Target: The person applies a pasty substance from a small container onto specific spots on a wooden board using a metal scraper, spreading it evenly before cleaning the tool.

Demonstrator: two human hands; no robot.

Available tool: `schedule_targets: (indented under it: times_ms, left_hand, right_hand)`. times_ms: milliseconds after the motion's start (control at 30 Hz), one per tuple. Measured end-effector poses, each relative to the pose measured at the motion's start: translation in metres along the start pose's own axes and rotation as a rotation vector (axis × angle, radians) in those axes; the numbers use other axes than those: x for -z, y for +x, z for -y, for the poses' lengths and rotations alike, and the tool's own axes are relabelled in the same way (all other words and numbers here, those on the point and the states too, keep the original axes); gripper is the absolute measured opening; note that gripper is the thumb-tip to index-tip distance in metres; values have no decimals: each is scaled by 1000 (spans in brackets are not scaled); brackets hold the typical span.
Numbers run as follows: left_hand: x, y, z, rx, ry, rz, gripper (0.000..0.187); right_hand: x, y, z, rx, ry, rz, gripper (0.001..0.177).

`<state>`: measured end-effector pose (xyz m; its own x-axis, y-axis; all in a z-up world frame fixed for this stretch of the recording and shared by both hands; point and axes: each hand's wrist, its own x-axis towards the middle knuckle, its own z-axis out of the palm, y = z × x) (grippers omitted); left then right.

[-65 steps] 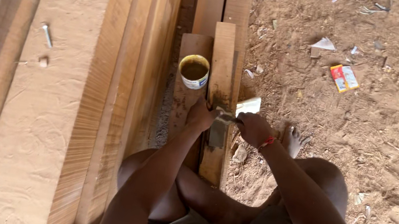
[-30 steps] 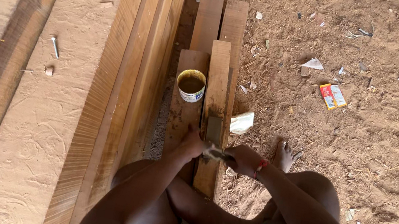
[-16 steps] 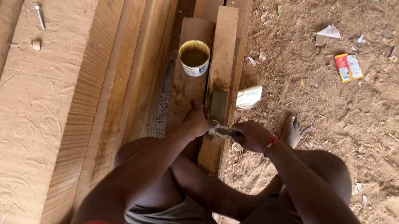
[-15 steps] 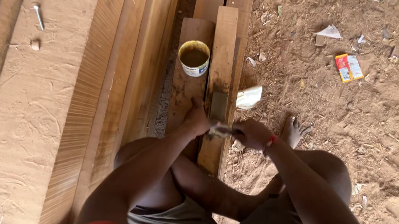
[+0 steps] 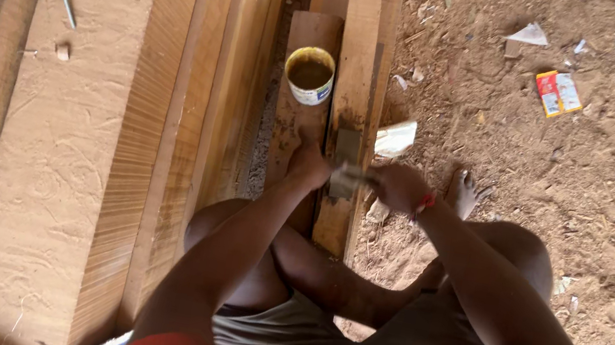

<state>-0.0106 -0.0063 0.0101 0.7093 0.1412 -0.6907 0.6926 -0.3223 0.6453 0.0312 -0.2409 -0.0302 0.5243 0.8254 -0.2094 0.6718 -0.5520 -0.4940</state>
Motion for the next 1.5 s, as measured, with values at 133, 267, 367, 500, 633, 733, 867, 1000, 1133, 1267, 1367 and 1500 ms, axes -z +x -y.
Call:
schedule_targets:
  times_ms: [133, 267, 367, 500, 633, 733, 867, 1000, 1133, 1267, 1367, 1500]
  left_hand:
    - [2, 23, -21, -82, 180, -129, 112]
    - [5, 6, -11, -48, 146, 5, 118]
    - [8, -17, -3, -59, 276, 54, 119]
    - [11, -13, -24, 37, 118, -14, 102]
    - [6, 6, -35, -158, 119, -128, 100]
    - [4, 3, -9, -153, 179, -46, 105]
    - [2, 0, 10, -168, 266, -8, 104]
    - [2, 7, -20, -189, 155, -167, 91]
    - [6, 0, -20, -59, -4, -53, 88]
    - [6, -1, 6, -85, 165, 44, 101]
    - [1, 13, 4, -237, 71, -73, 102]
    - [-4, 32, -19, -180, 96, -124, 97]
  right_hand:
    - [16, 16, 1, -340, -133, -93, 25]
    - [13, 8, 20, -331, -55, 115, 23]
    - [10, 1, 19, -184, -89, 167, 20]
    - [6, 12, -5, -178, -243, 117, 27]
    - [-7, 15, -15, -138, -160, 26, 37]
    - [-11, 6, -3, -43, -76, -65, 41]
    - [4, -4, 14, -174, -177, 99, 32]
    - [29, 17, 18, -481, 19, 76, 33]
    - [22, 14, 21, -396, -66, 158, 34]
    - [2, -1, 13, -305, -73, 103, 33]
    - [4, 14, -2, -432, -108, 120, 35]
    - [9, 23, -13, -507, -118, -1, 36]
